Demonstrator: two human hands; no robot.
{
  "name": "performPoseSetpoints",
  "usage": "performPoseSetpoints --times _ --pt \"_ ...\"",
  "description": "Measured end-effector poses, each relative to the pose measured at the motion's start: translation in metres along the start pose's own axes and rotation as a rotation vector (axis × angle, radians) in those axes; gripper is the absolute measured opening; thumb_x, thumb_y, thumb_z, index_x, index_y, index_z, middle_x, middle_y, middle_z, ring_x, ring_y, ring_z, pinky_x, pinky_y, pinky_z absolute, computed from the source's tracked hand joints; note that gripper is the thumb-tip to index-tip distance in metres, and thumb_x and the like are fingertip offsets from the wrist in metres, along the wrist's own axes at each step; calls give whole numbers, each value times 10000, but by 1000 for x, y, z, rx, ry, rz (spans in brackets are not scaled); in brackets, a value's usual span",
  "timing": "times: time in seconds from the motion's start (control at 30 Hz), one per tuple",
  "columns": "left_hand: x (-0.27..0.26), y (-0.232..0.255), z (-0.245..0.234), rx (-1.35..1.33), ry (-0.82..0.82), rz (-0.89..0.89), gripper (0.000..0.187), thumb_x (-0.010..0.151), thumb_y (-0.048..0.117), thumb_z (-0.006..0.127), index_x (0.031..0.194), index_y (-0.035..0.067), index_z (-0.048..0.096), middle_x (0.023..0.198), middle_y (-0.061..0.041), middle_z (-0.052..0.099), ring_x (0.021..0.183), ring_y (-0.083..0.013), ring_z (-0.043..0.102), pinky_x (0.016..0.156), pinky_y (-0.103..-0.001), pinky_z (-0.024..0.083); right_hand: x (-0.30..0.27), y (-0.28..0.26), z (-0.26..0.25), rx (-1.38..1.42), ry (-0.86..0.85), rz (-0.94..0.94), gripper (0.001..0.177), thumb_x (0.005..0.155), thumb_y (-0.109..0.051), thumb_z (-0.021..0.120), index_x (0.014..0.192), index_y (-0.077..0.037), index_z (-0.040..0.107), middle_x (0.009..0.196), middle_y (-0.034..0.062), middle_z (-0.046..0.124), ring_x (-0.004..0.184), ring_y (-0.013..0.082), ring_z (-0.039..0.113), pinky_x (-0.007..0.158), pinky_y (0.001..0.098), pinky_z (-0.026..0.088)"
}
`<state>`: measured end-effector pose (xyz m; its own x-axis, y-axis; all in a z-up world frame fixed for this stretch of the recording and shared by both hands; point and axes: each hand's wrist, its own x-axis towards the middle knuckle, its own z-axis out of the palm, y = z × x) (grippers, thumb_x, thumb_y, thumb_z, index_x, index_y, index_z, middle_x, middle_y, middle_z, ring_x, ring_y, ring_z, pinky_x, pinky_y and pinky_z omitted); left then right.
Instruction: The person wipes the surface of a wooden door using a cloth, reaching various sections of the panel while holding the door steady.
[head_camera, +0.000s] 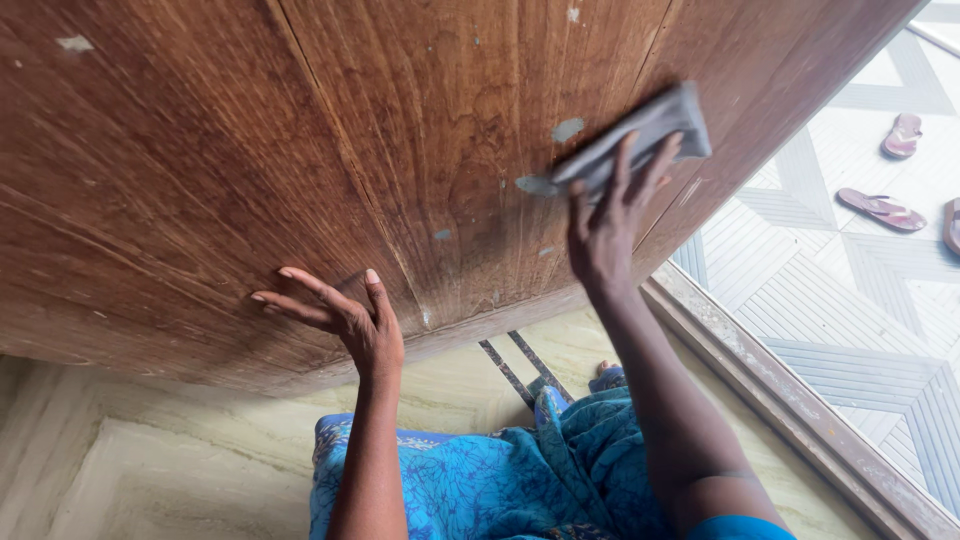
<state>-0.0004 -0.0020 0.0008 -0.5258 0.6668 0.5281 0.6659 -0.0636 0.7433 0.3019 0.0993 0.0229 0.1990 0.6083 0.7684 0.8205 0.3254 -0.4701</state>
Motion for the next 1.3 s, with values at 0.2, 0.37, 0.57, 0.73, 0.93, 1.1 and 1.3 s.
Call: performPoseSetpoints --times 0.2,0.37,0.57,0.73,0.93,1.1,1.3 --pt "-1 -1 -5 -14 -46 -11 944 1102 586 491 1700 151 -95 1681 -288 -315 1588 -540 -225 1295 -710 20 -68 -88 30 -61 -425 -603 728 995 -522 647 1627 -410 304 1697 202 112 1568 404 148 1179 793 -18" --pt "0 -2 -4 7 -34 11 957 1092 599 491 1701 150 -96 1675 -284 -320 1588 -533 -237 1303 -705 11 -62 -107 26 -155 -559 -652 677 982 -554 639 1587 -433 361 1699 -10 282 1542 187 308 1121 829 -29" --pt "0 -4 -4 -1 -36 18 987 1082 615 494 1690 142 -124 1663 -296 -330 1583 -533 -245 1299 -703 28 19 -32 -14 -139 -117 -283 657 1137 -573 605 1671 -445 244 1750 187 1 1647 368 97 1190 657 -215" --pt "1 -3 -3 30 -32 19 988 1094 595 515 1693 143 -129 1666 -293 -329 1584 -532 -248 1301 -713 13 49 96 -34 239 86 376 754 1099 -663 290 1705 -281 58 1756 154 -57 1636 375 40 1291 646 -42" --pt "0 0 -4 27 -26 28 988 1092 593 520 1689 141 -125 1663 -294 -327 1583 -537 -236 1300 -704 21 33 194 -23 742 47 641 770 1149 -677 262 1704 -215 -5 1817 179 16 1680 399 80 1351 604 100" --pt "-1 -2 -1 30 -4 5 965 1095 562 527 1692 142 -105 1679 -274 -297 1606 -525 -178 1308 -687 41 32 66 -12 146 35 475 802 1140 -679 242 1702 -240 -125 1770 208 -190 1664 444 -49 1277 735 -3" --pt "-21 -3 13 138 -39 613 688 1134 388 488 1685 190 127 1733 -193 -1 1627 -408 17 1334 -618 54 -19 -79 -11 72 -238 -421 696 1067 -508 548 1660 -290 255 1721 207 -77 1555 531 28 1253 659 220"
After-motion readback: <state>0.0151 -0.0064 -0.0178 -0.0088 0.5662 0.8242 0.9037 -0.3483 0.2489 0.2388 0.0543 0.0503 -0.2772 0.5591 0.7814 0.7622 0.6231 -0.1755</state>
